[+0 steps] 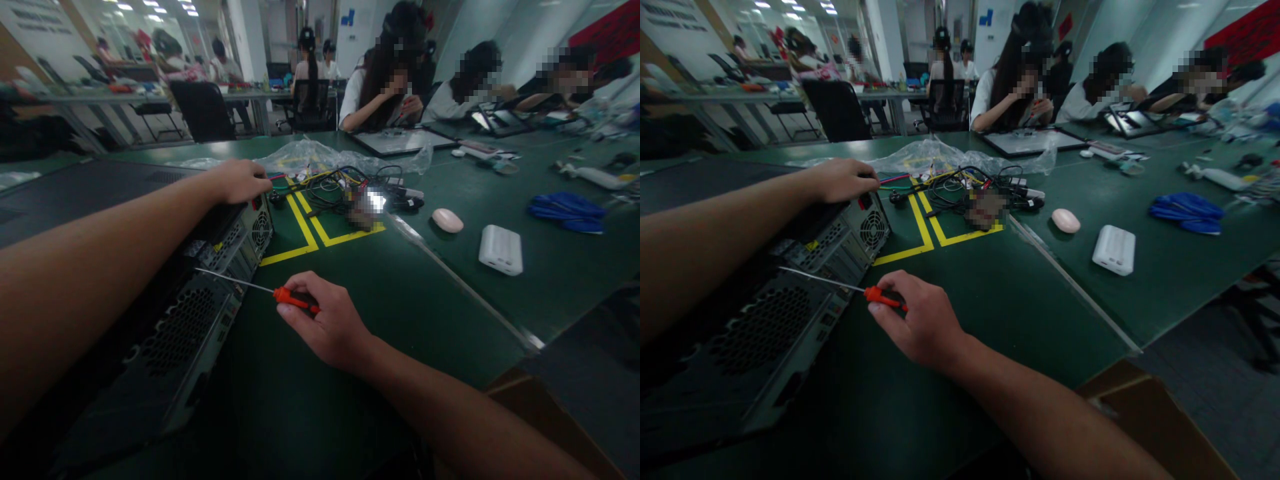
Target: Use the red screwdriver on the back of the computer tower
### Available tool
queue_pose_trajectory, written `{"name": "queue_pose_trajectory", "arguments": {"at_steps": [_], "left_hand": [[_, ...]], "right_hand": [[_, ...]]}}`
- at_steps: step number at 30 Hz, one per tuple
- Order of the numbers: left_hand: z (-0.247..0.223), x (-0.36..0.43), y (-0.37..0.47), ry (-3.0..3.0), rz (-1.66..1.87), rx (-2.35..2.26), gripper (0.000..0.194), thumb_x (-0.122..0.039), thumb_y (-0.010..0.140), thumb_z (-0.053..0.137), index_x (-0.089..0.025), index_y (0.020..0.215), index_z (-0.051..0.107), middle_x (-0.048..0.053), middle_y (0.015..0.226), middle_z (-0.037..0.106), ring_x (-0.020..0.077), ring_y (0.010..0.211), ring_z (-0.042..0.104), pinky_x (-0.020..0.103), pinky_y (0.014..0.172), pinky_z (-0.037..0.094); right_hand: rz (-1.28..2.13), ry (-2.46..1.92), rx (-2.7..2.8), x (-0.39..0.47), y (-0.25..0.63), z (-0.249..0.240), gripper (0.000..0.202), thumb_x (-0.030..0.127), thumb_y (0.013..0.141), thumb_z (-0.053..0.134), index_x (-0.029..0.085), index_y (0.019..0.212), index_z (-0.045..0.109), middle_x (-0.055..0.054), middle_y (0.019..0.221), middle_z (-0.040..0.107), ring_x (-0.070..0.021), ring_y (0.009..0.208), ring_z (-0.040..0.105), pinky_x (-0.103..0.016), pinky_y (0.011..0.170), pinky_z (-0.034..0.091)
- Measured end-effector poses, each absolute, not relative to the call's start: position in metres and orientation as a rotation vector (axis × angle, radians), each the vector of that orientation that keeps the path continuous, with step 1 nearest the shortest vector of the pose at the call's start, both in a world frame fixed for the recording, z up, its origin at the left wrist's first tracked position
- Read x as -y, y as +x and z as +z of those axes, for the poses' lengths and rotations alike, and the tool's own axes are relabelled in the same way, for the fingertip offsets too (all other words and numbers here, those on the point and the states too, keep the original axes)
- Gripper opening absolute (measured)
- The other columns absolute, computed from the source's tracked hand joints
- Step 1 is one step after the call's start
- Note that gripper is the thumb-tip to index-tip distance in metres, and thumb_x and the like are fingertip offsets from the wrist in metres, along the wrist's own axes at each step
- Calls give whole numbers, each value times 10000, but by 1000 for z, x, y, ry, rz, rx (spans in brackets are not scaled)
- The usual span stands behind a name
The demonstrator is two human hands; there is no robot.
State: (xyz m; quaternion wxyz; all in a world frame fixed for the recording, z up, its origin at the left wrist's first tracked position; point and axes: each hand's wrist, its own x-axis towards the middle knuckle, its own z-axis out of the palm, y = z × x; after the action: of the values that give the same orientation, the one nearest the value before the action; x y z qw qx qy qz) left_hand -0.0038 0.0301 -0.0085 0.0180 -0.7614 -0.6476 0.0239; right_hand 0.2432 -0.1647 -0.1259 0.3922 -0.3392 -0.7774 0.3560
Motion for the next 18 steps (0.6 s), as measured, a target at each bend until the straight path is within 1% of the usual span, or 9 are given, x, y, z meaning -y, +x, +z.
{"name": "queue_pose_trajectory", "arguments": {"at_steps": [4,8,11,13,15,18], "left_hand": [[-8,-29,-3,-2364,78,2010,819,-641,976,368,-221,1514,820,183,1413,829,425,1278,743,486,1102,560],[-6,-26,-1,-2354,98,2026,816,-633,978,375,-207,1519,813,186,1443,822,432,1301,738,485,1115,557],[-5,-25,0,-2357,93,2032,816,-629,970,383,-211,1523,812,180,1470,815,434,1328,731,483,1133,549],[-5,-26,-1,-2370,79,2030,820,-625,961,393,-206,1529,811,187,1463,818,441,1327,731,499,1141,545],[-6,-27,-2,-2386,69,2026,827,-626,951,406,-203,1538,807,192,1451,823,451,1331,726,514,1148,541],[-6,-28,-2,-2385,79,2034,836,-634,945,409,-204,1545,801,187,1452,823,451,1344,719,508,1151,537]], "right_hand": [[859,-853,1981,164,244,-125,185,415,1093,728,244,1159,754,-50,1073,823,-201,884,714,-356,832,554],[839,-854,2018,164,243,-125,239,413,1156,653,218,1151,791,-45,993,787,-195,844,689,-350,807,526],[878,-855,2032,165,242,-124,249,395,1174,617,210,1134,779,-40,964,772,-184,804,667,-343,787,512],[917,-859,2019,166,242,-124,224,416,1156,644,221,1155,754,-30,968,777,-179,786,665,-338,773,513],[946,-860,1997,167,242,-124,226,446,1110,710,236,1194,722,-18,974,782,-175,773,669,-331,757,514],[950,-860,1977,167,243,-124,250,421,1051,769,252,1212,678,-7,973,785,-169,751,660,-325,738,510]]}}
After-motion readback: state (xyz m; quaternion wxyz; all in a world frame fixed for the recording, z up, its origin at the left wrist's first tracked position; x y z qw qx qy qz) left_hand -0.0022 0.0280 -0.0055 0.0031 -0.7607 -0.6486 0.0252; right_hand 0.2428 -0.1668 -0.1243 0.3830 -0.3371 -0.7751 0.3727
